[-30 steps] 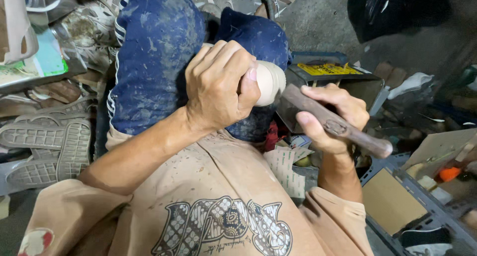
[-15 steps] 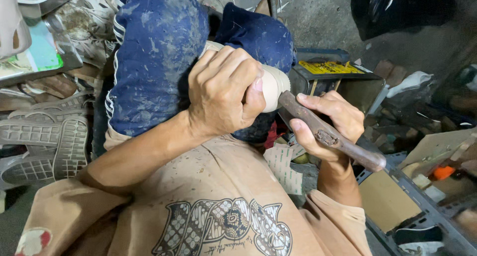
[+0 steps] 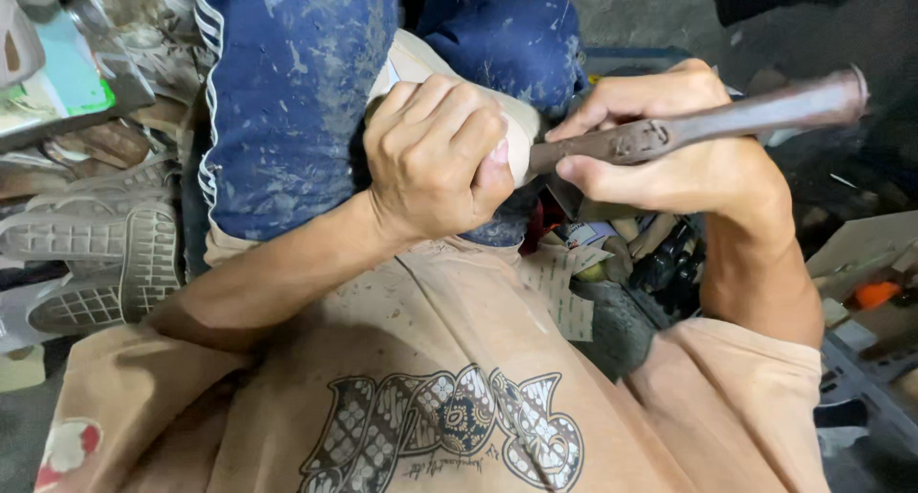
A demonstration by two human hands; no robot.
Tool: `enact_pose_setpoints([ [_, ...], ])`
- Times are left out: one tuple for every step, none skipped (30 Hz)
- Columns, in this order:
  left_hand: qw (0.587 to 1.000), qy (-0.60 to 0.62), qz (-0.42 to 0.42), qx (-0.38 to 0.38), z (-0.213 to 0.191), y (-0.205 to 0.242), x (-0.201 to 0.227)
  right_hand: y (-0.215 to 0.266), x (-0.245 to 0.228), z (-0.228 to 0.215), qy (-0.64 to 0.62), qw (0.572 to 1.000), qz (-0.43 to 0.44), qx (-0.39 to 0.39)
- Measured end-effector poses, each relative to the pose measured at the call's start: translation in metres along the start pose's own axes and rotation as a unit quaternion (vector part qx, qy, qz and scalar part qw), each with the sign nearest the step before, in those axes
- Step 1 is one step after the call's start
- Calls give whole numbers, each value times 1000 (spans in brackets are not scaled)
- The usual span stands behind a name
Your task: The person holds a beige shoe with a wooden last on their lap and uses a hammer to repeatedly tap the sole and heel area. They rotate the shoe to access different sides and continue hammering along the edges.
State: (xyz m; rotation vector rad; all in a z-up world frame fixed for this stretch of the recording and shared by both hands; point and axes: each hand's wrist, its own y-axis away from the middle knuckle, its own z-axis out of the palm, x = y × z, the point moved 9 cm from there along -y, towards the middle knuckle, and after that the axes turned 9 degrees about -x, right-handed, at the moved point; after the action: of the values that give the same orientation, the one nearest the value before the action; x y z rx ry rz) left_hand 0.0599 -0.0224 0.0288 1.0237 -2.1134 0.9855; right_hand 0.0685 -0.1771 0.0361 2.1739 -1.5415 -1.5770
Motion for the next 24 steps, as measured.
enact_pose_setpoints([
  [1000,10,11,-4,0,1,1,-4,0,2,-10,999,22,-24],
  [1000,20,21,-8,-1,4,0,-8,0,5,-19,998,44,-48],
  [1000,21,19,-6,-3,5,0,-1,3,11,-18,998,45,-50],
  [999,39,27,-5,-6,7,0,4,-3,14,-34,999,-5,-30],
  [998,55,36,-3,-8,7,-1,10,-8,14,-49,997,-56,-11],
  [998,55,34,0,-8,7,-2,16,-9,23,-47,997,-57,-14],
  [998,57,38,7,-10,8,-1,26,-8,21,-60,996,-42,52],
  [997,59,41,15,-12,9,1,38,-6,19,-73,990,-27,117],
  [997,56,40,16,-13,10,0,42,-4,28,-73,990,-29,115],
  [997,59,43,17,-13,11,0,49,-2,31,-55,987,-30,151],
  [997,63,48,19,-13,11,1,56,0,33,-37,981,-30,189],
  [997,61,49,20,-13,12,0,55,-4,35,-36,981,-32,189],
  [996,65,50,17,-12,12,0,56,-9,36,-27,979,-42,200],
  [996,70,50,15,-11,13,0,57,-14,36,-18,976,-52,211],
  [996,71,49,15,-11,12,0,57,-11,37,-17,976,-51,210],
  [996,71,51,17,-11,12,0,57,-12,38,-5,975,-63,214],
  [996,70,53,18,-12,12,0,56,-12,38,7,973,-77,217],
  [996,69,51,19,-12,13,0,56,-12,38,6,973,-78,216],
  [996,71,51,19,-12,13,0,54,-10,38,7,975,-75,207],
  [996,72,50,19,-11,13,-1,53,-8,38,8,978,-72,197],
  [996,71,48,19,-10,13,-1,49,-7,34,6,978,-74,195],
  [996,71,49,16,-8,14,-1,44,-5,34,-3,981,-81,174],
  [996,73,49,8,-6,16,0,40,-4,36,-17,984,-86,153],
  [996,73,45,3,-2,15,-5,30,-3,25,-22,985,-85,151],
])
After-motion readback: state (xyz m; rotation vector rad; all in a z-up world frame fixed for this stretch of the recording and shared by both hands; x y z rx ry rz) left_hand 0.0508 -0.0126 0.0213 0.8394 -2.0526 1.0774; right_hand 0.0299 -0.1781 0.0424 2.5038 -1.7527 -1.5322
